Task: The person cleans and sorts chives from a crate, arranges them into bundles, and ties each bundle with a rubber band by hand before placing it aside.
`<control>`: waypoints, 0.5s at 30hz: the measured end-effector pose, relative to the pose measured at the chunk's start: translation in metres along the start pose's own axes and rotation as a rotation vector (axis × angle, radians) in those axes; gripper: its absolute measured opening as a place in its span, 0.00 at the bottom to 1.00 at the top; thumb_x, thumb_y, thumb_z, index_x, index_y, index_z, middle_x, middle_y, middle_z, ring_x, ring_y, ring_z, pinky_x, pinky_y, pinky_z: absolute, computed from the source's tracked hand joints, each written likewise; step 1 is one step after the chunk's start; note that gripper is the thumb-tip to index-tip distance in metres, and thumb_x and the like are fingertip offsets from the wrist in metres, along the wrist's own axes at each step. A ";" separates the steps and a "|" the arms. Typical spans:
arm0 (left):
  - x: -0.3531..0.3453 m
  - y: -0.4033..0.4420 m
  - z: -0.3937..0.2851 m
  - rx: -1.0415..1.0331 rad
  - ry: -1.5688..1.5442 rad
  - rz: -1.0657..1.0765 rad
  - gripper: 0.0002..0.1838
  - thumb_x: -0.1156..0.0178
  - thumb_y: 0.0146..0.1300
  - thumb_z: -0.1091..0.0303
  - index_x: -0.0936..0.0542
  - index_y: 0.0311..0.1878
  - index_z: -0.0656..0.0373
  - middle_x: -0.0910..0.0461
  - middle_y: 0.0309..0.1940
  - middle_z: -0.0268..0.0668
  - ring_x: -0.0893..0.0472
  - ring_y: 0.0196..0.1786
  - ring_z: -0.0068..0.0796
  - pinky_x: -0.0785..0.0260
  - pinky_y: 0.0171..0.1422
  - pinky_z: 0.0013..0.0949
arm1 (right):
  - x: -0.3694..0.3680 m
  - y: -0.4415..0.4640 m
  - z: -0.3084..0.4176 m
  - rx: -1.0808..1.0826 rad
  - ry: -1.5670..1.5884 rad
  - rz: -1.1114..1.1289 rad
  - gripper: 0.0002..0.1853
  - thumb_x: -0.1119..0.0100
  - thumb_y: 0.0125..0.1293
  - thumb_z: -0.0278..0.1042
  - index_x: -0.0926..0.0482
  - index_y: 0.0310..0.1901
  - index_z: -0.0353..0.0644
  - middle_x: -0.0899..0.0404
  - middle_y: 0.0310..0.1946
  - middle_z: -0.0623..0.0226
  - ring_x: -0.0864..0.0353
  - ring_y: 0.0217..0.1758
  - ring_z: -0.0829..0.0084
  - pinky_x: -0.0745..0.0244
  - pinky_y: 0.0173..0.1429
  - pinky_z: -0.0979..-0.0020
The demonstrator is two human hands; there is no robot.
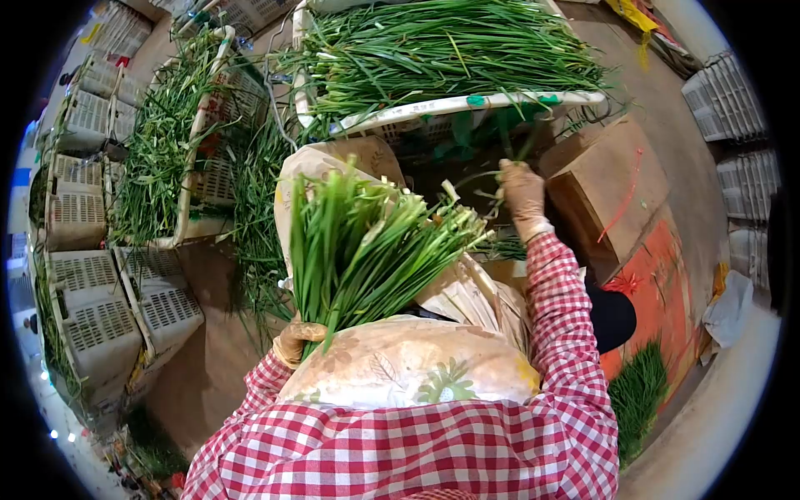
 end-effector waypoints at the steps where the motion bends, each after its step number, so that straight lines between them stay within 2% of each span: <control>1: 0.005 -0.003 0.001 -0.010 -0.009 -0.033 0.30 0.38 0.53 0.79 0.36 0.61 0.63 0.26 0.43 0.40 0.27 0.39 0.28 0.32 0.44 0.31 | 0.012 0.009 -0.016 -0.012 -0.176 -0.066 0.18 0.50 0.69 0.47 0.23 0.35 0.39 0.20 0.22 0.58 0.19 0.24 0.60 0.24 0.31 0.61; 3: 0.012 -0.009 0.000 -0.031 -0.014 -0.083 0.26 0.39 0.54 0.78 0.34 0.57 0.64 0.27 0.39 0.38 0.30 0.35 0.26 0.34 0.41 0.31 | 0.012 0.012 -0.041 0.087 -0.737 -0.034 0.15 0.53 0.70 0.40 0.24 0.36 0.37 0.20 0.27 0.48 0.18 0.34 0.51 0.24 0.37 0.56; 4: 0.013 -0.010 0.001 -0.041 -0.017 -0.099 0.23 0.39 0.54 0.78 0.33 0.55 0.65 0.27 0.37 0.37 0.31 0.34 0.25 0.36 0.39 0.30 | 0.006 0.010 -0.060 0.019 -0.858 0.158 0.13 0.54 0.70 0.36 0.23 0.41 0.36 0.19 0.32 0.46 0.18 0.40 0.50 0.25 0.40 0.53; 5: 0.015 -0.010 0.001 -0.048 -0.020 -0.114 0.21 0.40 0.55 0.78 0.31 0.53 0.65 0.27 0.35 0.36 0.33 0.32 0.24 0.37 0.37 0.30 | 0.003 0.013 -0.086 -0.170 -0.991 0.267 0.15 0.55 0.70 0.37 0.23 0.48 0.36 0.19 0.39 0.45 0.19 0.46 0.52 0.24 0.46 0.56; 7: 0.017 -0.009 0.002 -0.061 -0.025 -0.137 0.17 0.41 0.55 0.77 0.29 0.49 0.67 0.28 0.31 0.34 0.36 0.29 0.22 0.40 0.34 0.29 | 0.008 0.002 -0.045 -0.223 -0.920 0.252 0.15 0.49 0.67 0.40 0.24 0.50 0.41 0.20 0.45 0.48 0.19 0.48 0.54 0.25 0.51 0.57; 8: 0.018 -0.009 0.003 -0.062 -0.027 -0.146 0.15 0.41 0.56 0.77 0.27 0.47 0.67 0.28 0.28 0.33 0.37 0.27 0.21 0.41 0.32 0.29 | 0.003 0.000 -0.011 -0.177 -0.451 0.358 0.19 0.47 0.67 0.43 0.26 0.55 0.42 0.19 0.46 0.52 0.19 0.48 0.59 0.26 0.53 0.60; 10: 0.018 -0.008 0.003 -0.061 -0.030 -0.159 0.11 0.43 0.56 0.77 0.25 0.43 0.68 0.29 0.24 0.31 0.40 0.24 0.19 0.44 0.29 0.28 | 0.000 -0.020 0.083 0.069 0.346 0.431 0.24 0.42 0.64 0.48 0.26 0.57 0.44 0.19 0.44 0.61 0.20 0.46 0.70 0.27 0.52 0.65; 11: 0.018 -0.007 0.003 -0.058 -0.029 -0.165 0.10 0.43 0.57 0.76 0.23 0.41 0.69 0.29 0.22 0.30 0.42 0.22 0.18 0.45 0.27 0.27 | 0.003 -0.039 0.134 0.276 0.663 0.398 0.24 0.40 0.63 0.50 0.25 0.56 0.44 0.18 0.42 0.66 0.21 0.44 0.75 0.27 0.50 0.67; 13: 0.016 -0.007 0.004 -0.054 -0.039 -0.154 0.10 0.43 0.57 0.76 0.23 0.42 0.69 0.29 0.22 0.30 0.42 0.22 0.18 0.45 0.27 0.27 | -0.005 -0.076 0.195 0.570 0.324 0.436 0.17 0.35 0.59 0.45 0.21 0.43 0.43 0.18 0.35 0.68 0.20 0.39 0.73 0.28 0.44 0.65; 15: 0.014 -0.007 0.003 -0.055 -0.041 -0.146 0.10 0.43 0.57 0.76 0.23 0.42 0.69 0.29 0.23 0.31 0.41 0.22 0.18 0.45 0.28 0.27 | -0.011 -0.100 0.217 0.987 -0.125 0.196 0.12 0.31 0.54 0.38 0.21 0.35 0.43 0.20 0.29 0.66 0.20 0.34 0.65 0.29 0.41 0.65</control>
Point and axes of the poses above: each hand's wrist, its own y-axis towards the middle knuckle, its own x-axis out of the back of the hand, z = x × y, the point moved 7 cm from there along y, towards the middle knuckle
